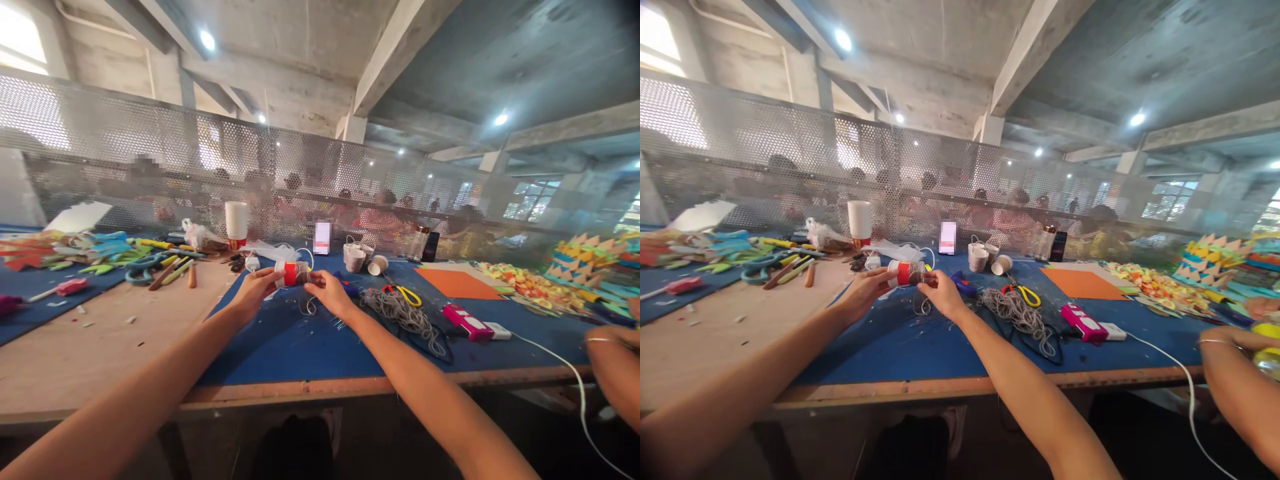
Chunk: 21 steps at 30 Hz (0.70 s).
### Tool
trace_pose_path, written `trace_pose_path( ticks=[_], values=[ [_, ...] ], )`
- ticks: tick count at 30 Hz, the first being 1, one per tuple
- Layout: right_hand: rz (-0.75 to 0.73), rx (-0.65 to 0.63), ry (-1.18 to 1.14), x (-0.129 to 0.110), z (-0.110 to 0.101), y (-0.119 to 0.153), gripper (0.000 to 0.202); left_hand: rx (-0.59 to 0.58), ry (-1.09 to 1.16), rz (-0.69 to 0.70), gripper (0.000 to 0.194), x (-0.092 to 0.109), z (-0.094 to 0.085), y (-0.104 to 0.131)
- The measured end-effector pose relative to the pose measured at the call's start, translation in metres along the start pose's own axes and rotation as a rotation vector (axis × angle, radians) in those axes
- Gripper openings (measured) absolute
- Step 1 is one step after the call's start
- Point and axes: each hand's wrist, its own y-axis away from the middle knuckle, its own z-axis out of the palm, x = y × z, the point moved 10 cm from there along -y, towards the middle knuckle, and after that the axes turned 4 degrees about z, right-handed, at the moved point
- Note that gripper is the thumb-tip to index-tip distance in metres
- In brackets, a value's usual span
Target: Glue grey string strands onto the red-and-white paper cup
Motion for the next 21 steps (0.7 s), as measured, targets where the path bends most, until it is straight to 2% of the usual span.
trace_pose_path(
  ticks=[5,12,17,21],
  values=[
    [-0.104,0.111,0.078,-0.022,-0.019,0.009,0.011,0.014,-0.051,-0.01,0.037,0.0,0.0,0.0],
    [-0.307,0.215,0.255,-0.054,-0.025,0.024,0.017,-0.027,-0.094,-0.045,0.036,-0.005,0.005,0.001],
    [-0.421,0.262,0.32,-0.064,-0.028,0.027,0.023,-0.061,-0.159,-0.031,0.036,-0.005,0.011,0.004],
    [-0.45,0.275,0.358,-0.072,-0.03,0.031,0.023,-0.108,-0.181,-0.03,0.033,-0.003,0.019,0.008]
  ],
)
